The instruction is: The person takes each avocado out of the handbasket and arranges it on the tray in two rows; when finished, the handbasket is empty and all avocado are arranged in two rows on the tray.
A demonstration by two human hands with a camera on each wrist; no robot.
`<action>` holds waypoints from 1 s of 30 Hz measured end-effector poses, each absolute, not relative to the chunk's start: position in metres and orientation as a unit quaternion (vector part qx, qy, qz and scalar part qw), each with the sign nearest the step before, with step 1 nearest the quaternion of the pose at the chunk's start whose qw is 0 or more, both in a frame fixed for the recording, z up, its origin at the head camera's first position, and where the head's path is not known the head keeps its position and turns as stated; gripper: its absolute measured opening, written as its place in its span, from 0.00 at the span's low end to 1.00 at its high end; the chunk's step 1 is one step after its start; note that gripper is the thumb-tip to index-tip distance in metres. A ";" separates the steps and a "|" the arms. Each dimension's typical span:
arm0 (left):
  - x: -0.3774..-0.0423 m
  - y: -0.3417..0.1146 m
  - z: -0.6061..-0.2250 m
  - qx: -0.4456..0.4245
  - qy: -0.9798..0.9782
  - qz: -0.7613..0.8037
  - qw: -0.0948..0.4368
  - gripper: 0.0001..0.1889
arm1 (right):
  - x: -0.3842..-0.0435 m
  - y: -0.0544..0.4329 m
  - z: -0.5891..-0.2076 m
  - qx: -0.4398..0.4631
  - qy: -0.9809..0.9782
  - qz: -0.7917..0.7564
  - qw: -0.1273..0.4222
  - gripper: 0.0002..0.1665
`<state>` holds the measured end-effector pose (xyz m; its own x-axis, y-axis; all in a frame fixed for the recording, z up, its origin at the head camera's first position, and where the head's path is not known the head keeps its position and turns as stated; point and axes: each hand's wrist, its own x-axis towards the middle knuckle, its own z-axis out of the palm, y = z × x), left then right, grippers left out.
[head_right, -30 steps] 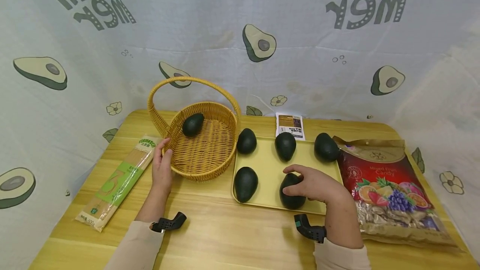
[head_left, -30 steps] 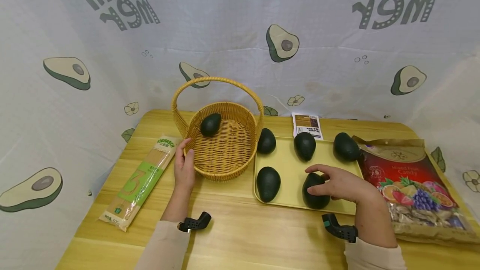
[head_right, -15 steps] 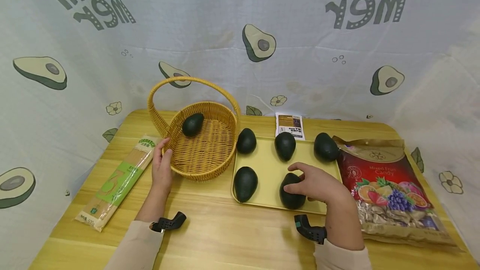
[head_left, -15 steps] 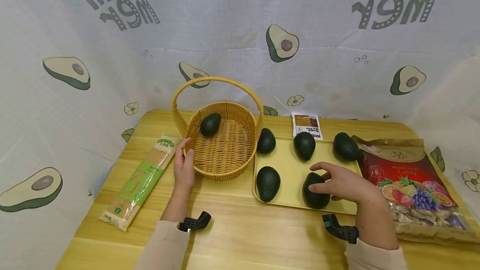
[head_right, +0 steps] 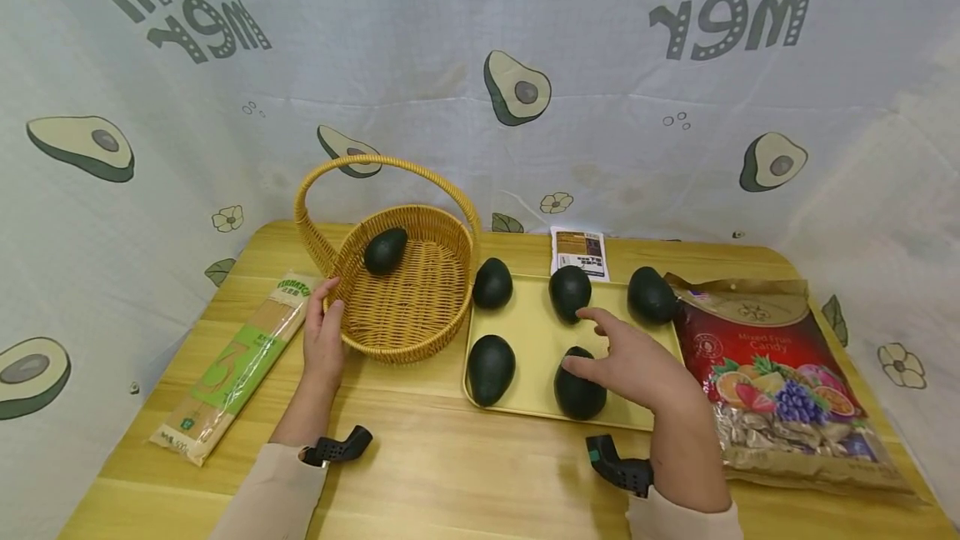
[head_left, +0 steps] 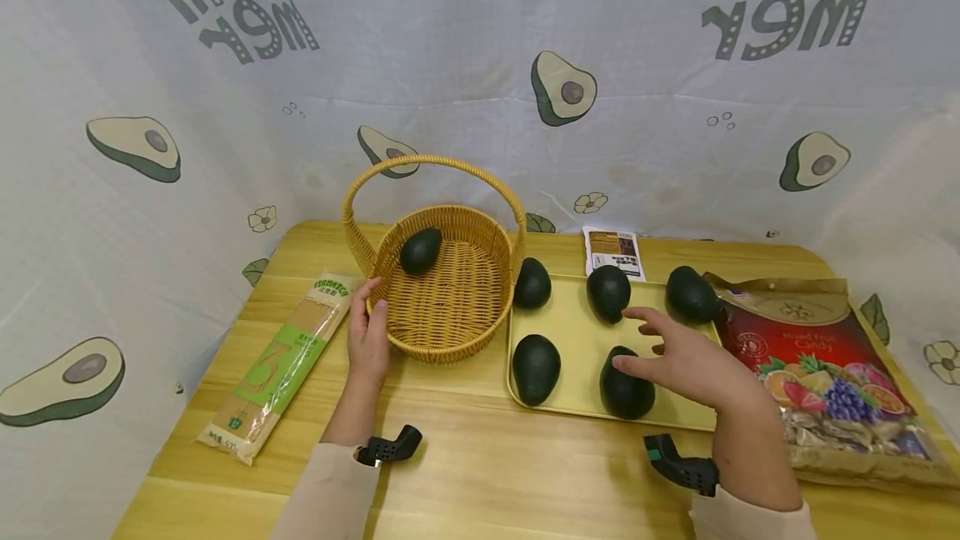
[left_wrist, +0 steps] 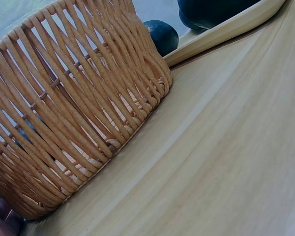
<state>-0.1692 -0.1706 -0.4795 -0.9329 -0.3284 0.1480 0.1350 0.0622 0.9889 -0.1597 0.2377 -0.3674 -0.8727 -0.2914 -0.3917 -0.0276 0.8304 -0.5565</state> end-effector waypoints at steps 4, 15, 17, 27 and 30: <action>-0.170 -0.171 -0.480 0.069 -0.707 -0.683 0.170 0.22 | -0.147 0.231 -0.350 -0.102 0.931 -0.310 0.161 0.52; -0.171 -0.171 -0.479 0.074 -0.703 -0.686 0.172 0.22 | -0.120 0.172 -0.339 -0.241 0.893 -0.380 -0.002 0.30; -0.171 -0.171 -0.479 0.076 -0.704 -0.685 0.172 0.22 | -0.117 0.160 -0.342 -0.256 0.888 -0.382 0.000 0.28; -0.171 -0.171 -0.480 0.080 -0.701 -0.687 0.174 0.22 | -0.117 0.100 -0.361 -0.273 0.856 -0.439 0.017 0.23; -0.171 -0.171 -0.480 0.073 -0.701 -0.687 0.174 0.22 | -0.119 0.084 -0.363 -0.273 0.841 -0.467 0.010 0.22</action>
